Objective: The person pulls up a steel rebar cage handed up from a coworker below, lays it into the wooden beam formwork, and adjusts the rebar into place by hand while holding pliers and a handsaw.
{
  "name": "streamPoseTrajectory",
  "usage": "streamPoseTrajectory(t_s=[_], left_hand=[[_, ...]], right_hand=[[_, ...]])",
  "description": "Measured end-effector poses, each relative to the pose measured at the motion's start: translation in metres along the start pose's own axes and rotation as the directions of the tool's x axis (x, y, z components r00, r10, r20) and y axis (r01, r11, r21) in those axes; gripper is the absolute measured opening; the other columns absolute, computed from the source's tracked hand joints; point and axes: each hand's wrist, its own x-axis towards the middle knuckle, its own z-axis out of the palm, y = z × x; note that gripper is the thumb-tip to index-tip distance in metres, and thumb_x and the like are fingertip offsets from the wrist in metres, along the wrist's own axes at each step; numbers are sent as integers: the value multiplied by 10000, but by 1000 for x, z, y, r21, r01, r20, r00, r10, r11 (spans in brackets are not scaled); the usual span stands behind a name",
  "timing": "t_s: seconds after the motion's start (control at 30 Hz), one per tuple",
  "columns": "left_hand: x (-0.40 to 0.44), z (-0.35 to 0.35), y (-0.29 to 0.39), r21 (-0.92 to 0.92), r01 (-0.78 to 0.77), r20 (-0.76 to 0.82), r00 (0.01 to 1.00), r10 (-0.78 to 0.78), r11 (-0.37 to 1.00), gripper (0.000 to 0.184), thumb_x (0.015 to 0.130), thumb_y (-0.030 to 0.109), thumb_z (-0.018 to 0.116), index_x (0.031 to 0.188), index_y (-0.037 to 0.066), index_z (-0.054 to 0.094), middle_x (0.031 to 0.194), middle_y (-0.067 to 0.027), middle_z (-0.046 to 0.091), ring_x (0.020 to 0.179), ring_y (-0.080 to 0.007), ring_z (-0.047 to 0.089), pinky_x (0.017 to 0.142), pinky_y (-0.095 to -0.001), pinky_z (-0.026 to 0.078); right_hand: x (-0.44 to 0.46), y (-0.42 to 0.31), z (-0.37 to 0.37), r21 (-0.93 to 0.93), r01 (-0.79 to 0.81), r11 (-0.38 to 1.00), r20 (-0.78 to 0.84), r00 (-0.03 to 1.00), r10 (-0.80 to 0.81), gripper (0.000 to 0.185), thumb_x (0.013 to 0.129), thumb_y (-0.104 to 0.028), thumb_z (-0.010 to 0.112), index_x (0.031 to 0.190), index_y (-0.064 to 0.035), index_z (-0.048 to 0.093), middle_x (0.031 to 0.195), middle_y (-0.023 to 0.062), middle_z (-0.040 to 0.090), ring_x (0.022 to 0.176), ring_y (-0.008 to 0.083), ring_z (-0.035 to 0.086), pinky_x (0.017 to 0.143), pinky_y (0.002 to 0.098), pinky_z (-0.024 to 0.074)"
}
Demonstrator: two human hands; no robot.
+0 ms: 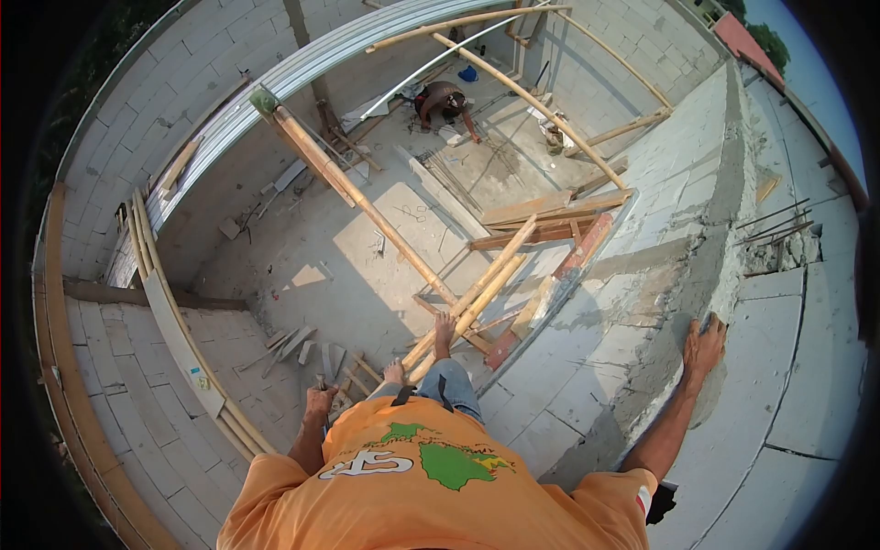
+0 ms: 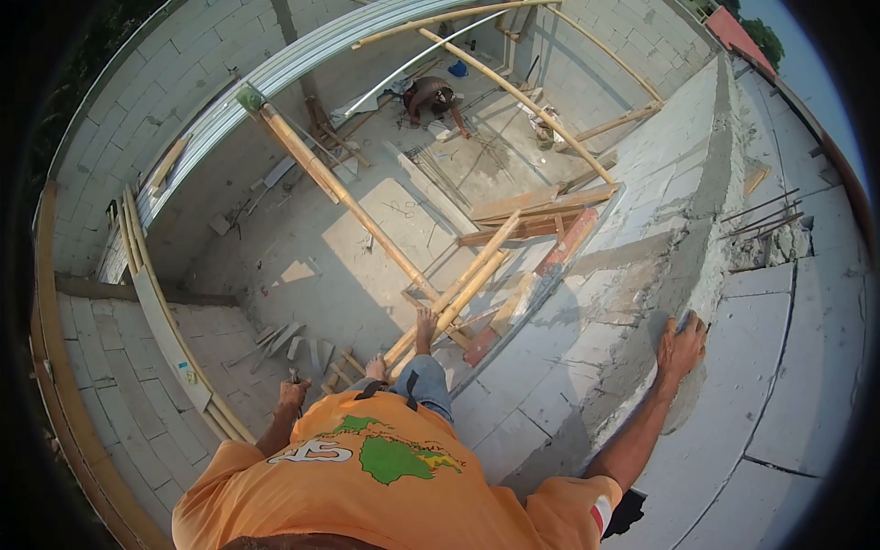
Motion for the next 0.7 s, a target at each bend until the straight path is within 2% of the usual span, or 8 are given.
streamPoseTrajectory(t_s=[0.7], left_hand=[[-2,2,7,12,-13,11,1000,13,1000,195,753,134,703,649,37,571,554,11,481,494,-109,410,477,-310,336]], right_hand=[[0,1,1,20,3,1000,12,1000,-3,509,836,-334,551,1261,-56,518,1265,152,511,1188,319,467,989,475,348]])
